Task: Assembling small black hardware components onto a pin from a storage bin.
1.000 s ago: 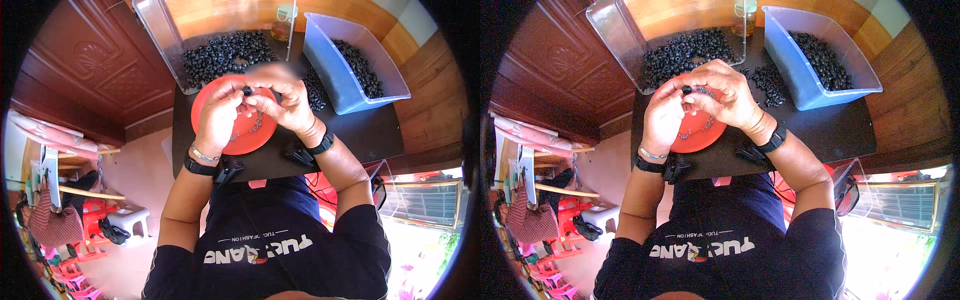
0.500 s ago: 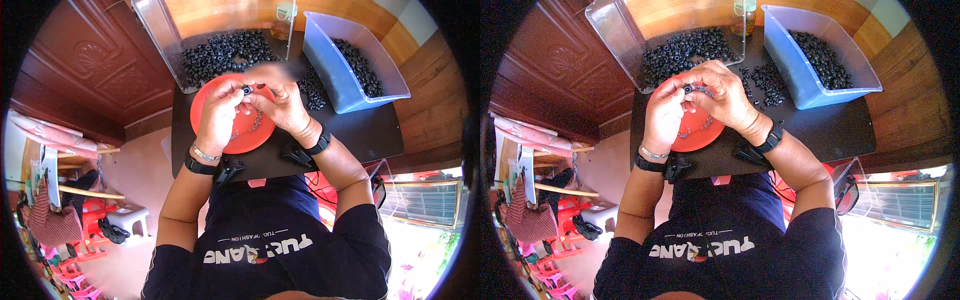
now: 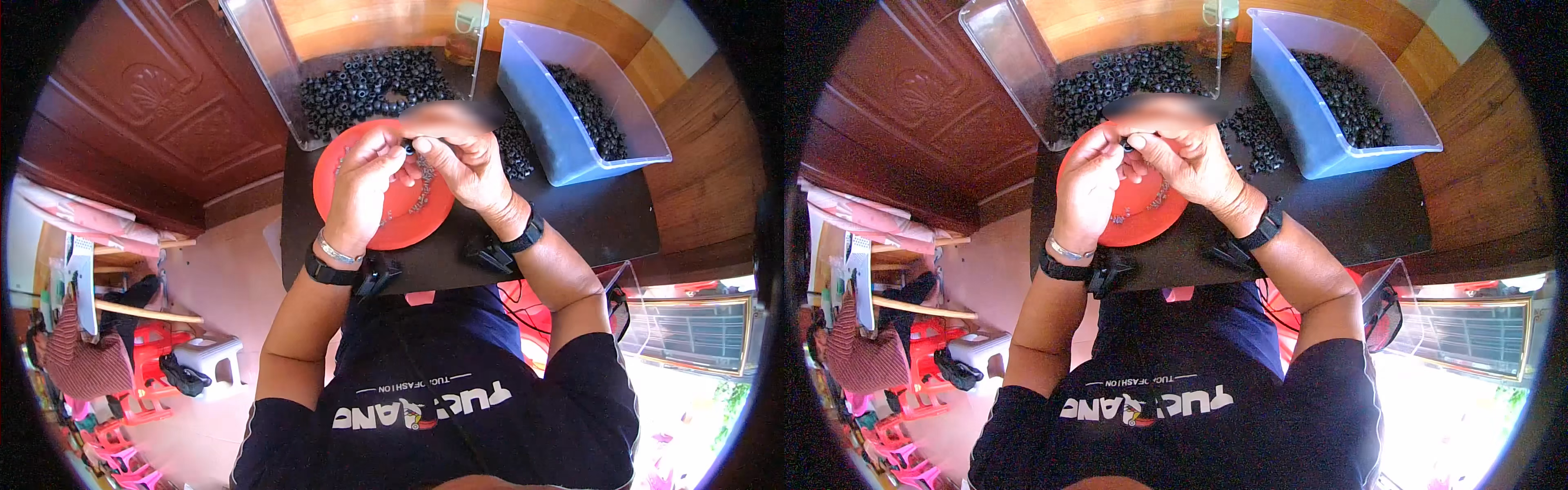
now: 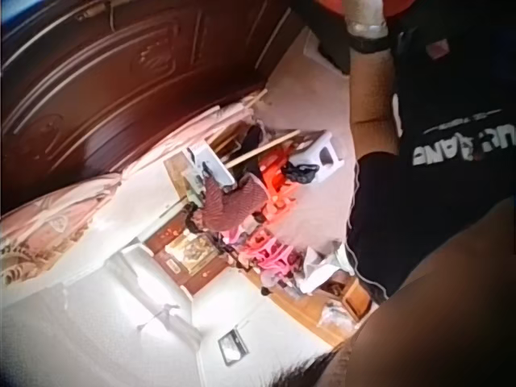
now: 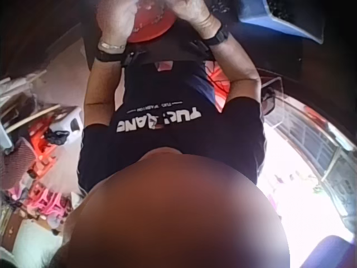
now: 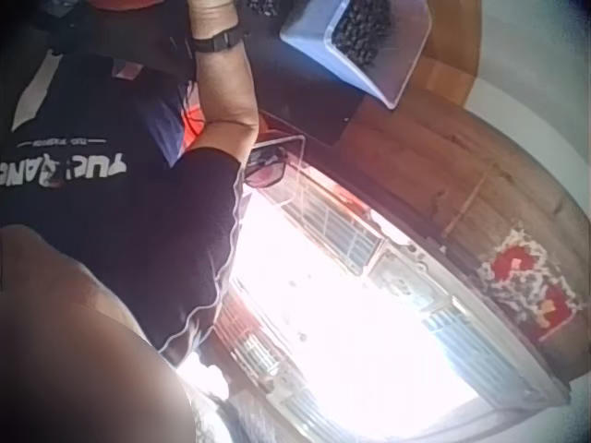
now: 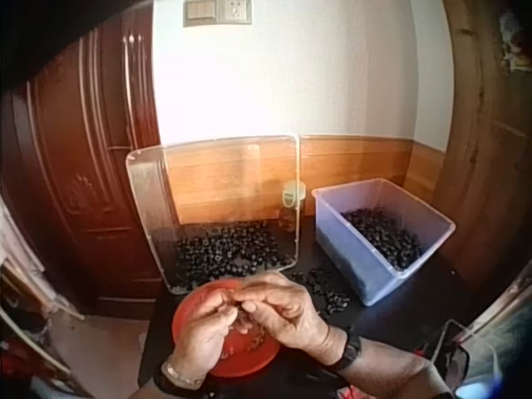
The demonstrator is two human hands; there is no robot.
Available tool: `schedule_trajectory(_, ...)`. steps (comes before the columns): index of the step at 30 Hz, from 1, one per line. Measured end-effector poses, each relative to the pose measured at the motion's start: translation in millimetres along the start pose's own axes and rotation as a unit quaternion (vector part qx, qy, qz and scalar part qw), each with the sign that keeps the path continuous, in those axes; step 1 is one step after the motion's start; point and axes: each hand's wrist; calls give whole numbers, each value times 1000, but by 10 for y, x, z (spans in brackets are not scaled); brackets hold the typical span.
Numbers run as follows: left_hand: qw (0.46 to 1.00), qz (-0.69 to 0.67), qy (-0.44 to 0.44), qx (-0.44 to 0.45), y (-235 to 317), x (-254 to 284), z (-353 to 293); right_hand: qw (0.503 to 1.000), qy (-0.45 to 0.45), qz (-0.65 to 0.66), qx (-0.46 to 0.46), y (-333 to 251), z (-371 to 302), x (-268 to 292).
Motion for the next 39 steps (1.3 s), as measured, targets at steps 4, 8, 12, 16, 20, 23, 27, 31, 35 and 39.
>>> schedule_trajectory(4, 999, 50, 9, -4, -4, 0, -2, 997, 10, 58, -52, -3, 15, 4)
schedule_trajectory(8, 999, 52, 10, -3, -4, 1, -15, 962, 20, 228, -151, 25, 33, 20)
schedule_trajectory(12, 997, 80, 1, 2, -35, 2, 4, 937, 8, 291, -193, 47, 44, 90)
schedule_trajectory(16, 998, 56, -10, -1, -16, 14, -12, 956, 0, 244, -166, 36, 30, 61)
schedule_trajectory(20, 1000, 16, -1, 15, 20, 7, -5, 969, 9, 203, -142, -32, 20, -18)
schedule_trajectory(23, 999, -31, 28, 27, 41, 2, -4, 997, -20, 32, -64, 24, 32, -3)
schedule_trajectory(27, 1000, 14, 9, 21, 16, 30, 0, 999, -19, -36, -30, 46, 32, 8)
schedule_trajectory(31, 999, 10, 31, 21, -7, 7, -2, 995, -14, -98, 31, 36, 29, -16)
schedule_trajectory(35, 999, 27, 28, 27, 18, 1, -23, 992, -13, -121, 32, 28, 21, -23)
schedule_trajectory(39, 998, 50, 42, 20, -1, -3, -29, 990, -16, -136, 32, 29, 18, -43)
Point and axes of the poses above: each hand's wrist, its own z-axis towards the middle knuckle, its own x-axis out of the back of the hand, y = z × x, and after that the axes turned 10 degrees about z, right-handed
